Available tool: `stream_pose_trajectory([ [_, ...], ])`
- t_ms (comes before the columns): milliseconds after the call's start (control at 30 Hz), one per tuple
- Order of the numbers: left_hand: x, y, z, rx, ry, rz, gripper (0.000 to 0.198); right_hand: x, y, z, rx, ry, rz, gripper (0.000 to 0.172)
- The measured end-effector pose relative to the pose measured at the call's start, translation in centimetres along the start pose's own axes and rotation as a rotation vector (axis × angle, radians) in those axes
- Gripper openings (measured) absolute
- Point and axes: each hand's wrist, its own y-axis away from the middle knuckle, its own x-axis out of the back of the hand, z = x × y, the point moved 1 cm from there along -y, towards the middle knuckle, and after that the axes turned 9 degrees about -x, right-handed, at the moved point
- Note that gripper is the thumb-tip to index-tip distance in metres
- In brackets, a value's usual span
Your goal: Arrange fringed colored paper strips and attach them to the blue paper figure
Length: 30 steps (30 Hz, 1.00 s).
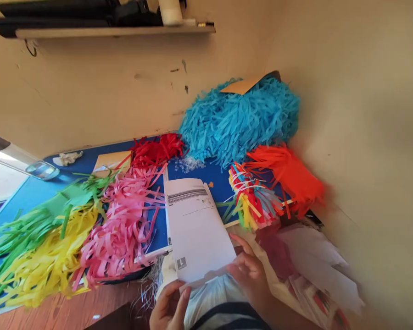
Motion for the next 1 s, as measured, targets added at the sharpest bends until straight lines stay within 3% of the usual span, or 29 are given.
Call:
stream_pose_trajectory([
  [167,0.2,0.4,-1.2,0.047,-0.073,-0.110,0.035,-1.1,0.3,0.2,-0.154,-0.068,0.000,0.040],
  [300,-0.2,0.8,-0.9,-0.037,-0.095,-0.142,0.028,-1.4,0.2,0.2,-0.238,-0.003,-0.005,0.034],
  [400,-0.4,1.0,-0.7,-0.116,-0.134,-0.161,0.026,-1.4,0.1,0.1,-0.319,0.044,0.038,0.039],
  [533,-0.5,1.1,-0.7,-0.189,-0.213,-0.183,0.025,-1.7,0.1,0.2,-0.325,0.076,0.086,0.040],
  [700,-0.3,0.6,-1.2,-0.251,-0.319,-0.256,0.025,-1.6,-0.2,0.3,-0.426,0.019,-0.072,0.032],
  [800,-0.3,0.4,-1.1,-0.215,-0.310,-0.312,0.027,-1.1,-0.5,-0.1,-0.443,0.011,-0.179,0.034],
  [1000,-0.9,0.7,0.0,-0.144,-0.266,-0.332,0.033,-0.9,-0.9,-0.4,-0.439,0.040,-0.120,0.037],
])
